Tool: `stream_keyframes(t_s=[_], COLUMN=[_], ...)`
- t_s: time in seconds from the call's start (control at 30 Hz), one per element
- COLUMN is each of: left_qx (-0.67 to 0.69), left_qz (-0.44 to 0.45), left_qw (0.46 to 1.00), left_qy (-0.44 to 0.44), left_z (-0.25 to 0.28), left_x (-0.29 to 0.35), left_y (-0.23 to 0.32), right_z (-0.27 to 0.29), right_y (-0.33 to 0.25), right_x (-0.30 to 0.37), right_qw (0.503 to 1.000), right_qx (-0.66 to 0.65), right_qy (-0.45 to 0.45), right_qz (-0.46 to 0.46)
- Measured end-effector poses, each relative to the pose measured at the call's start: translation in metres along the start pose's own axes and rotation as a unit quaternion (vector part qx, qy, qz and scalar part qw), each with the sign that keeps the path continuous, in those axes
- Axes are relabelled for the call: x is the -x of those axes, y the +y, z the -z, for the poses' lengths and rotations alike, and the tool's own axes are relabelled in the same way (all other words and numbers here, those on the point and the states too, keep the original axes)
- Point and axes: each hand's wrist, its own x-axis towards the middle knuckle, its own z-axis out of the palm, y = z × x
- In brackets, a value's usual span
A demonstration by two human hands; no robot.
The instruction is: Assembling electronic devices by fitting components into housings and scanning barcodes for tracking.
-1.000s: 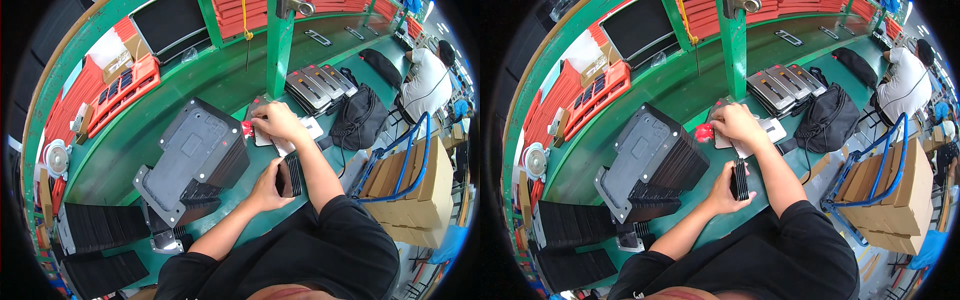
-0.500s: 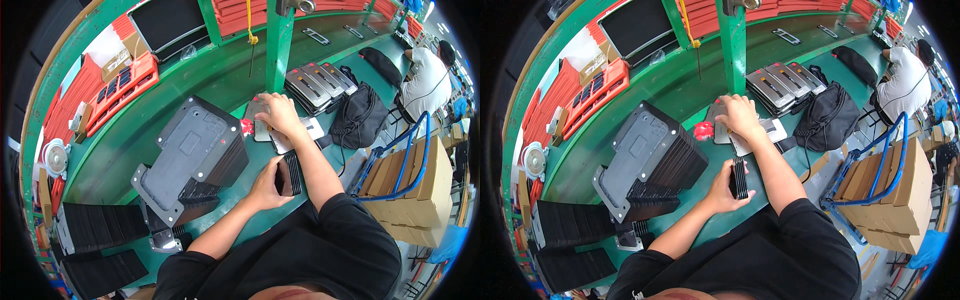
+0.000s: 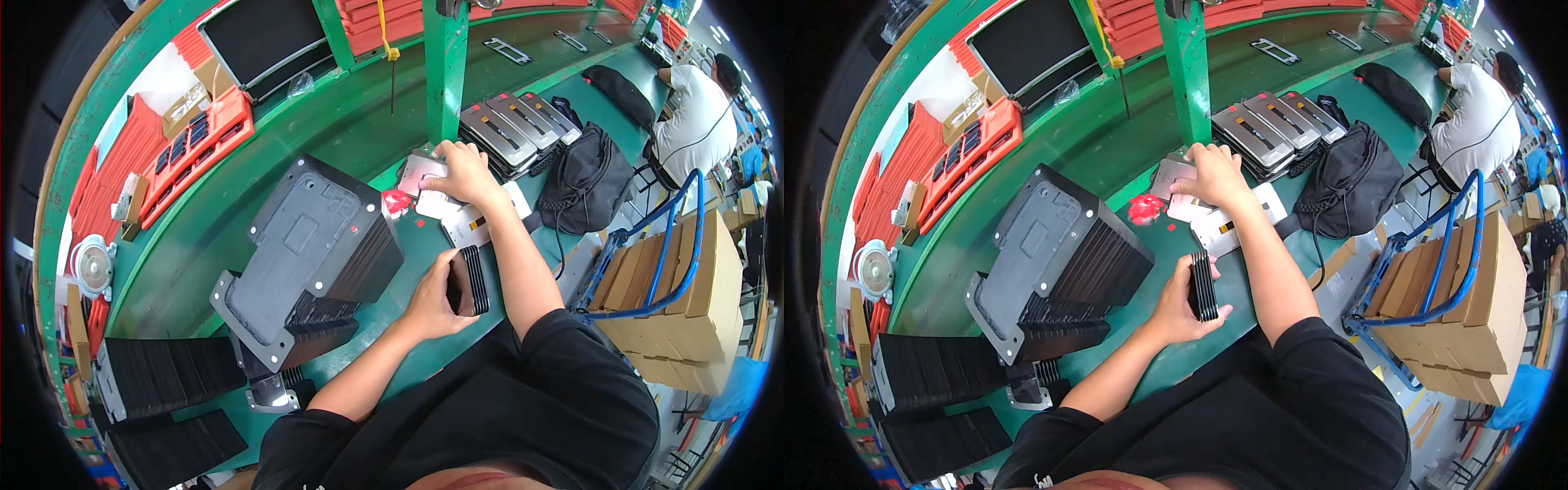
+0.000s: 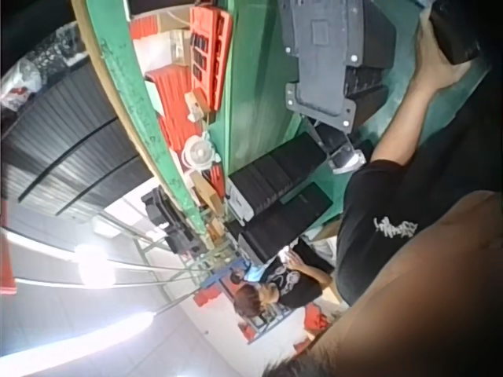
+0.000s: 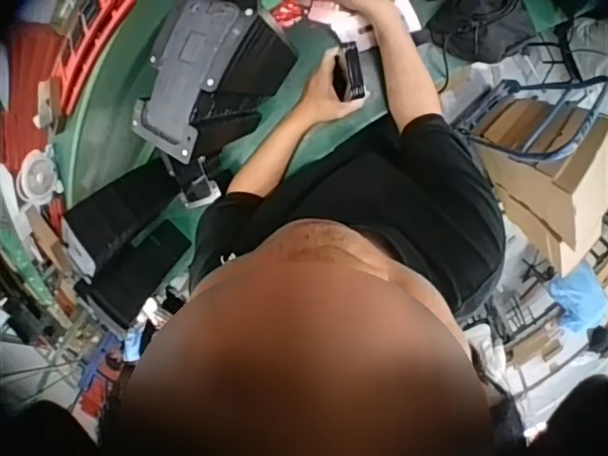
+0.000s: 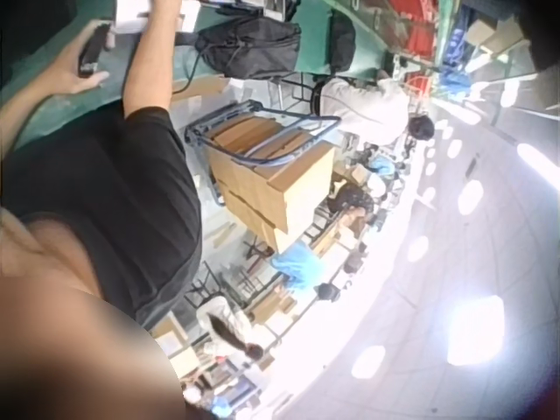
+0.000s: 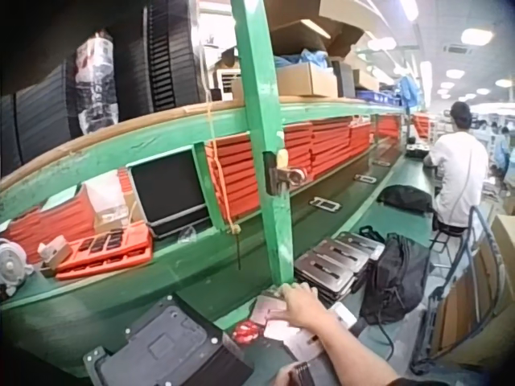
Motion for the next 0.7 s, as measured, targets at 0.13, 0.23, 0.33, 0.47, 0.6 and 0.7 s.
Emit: stream_keyframes(t_s=[0.13, 0.23, 0.33, 0.47, 0.6, 0.7], left_qx=[0.004, 0.008, 0.004, -0.003, 0.006, 0.011], left_qz=[0.007, 0.015, -0.001, -0.001, 0.0, 0.009], left_qw=[1.0, 1.0, 1.0, 1.0, 1.0, 1.0], left_qy=[-0.003, -0.002, -0.003, -0.001, 0.001, -0.008], left_z=[-0.001, 0.0, 0.0, -0.001, -0.005, 0.0], left_x=[0.001, 0.001, 0.001, 0.002, 0.003, 0.001], left_y=[0.0, 0.0, -0.002, -0.004, -0.009, -0.001], right_z=[0.008, 0.026, 0.023, -0.003, -0.029, -0.039], right_y=[0.013, 0.01, 0.009, -0.001, -0.021, -0.028], right_x=[-0.007, -0.012, -0.012, -0.013, -0.01, -0.013], right_qw=[0.997, 0.973, 0.971, 0.986, 0.987, 0.99], right_qx=[-0.079, -0.187, -0.162, -0.15, -0.133, -0.113], right_qy=[0.004, -0.133, -0.175, -0.033, 0.076, 0.08], right_qz=[0.016, -0.016, 0.019, 0.071, 0.055, 0.016])
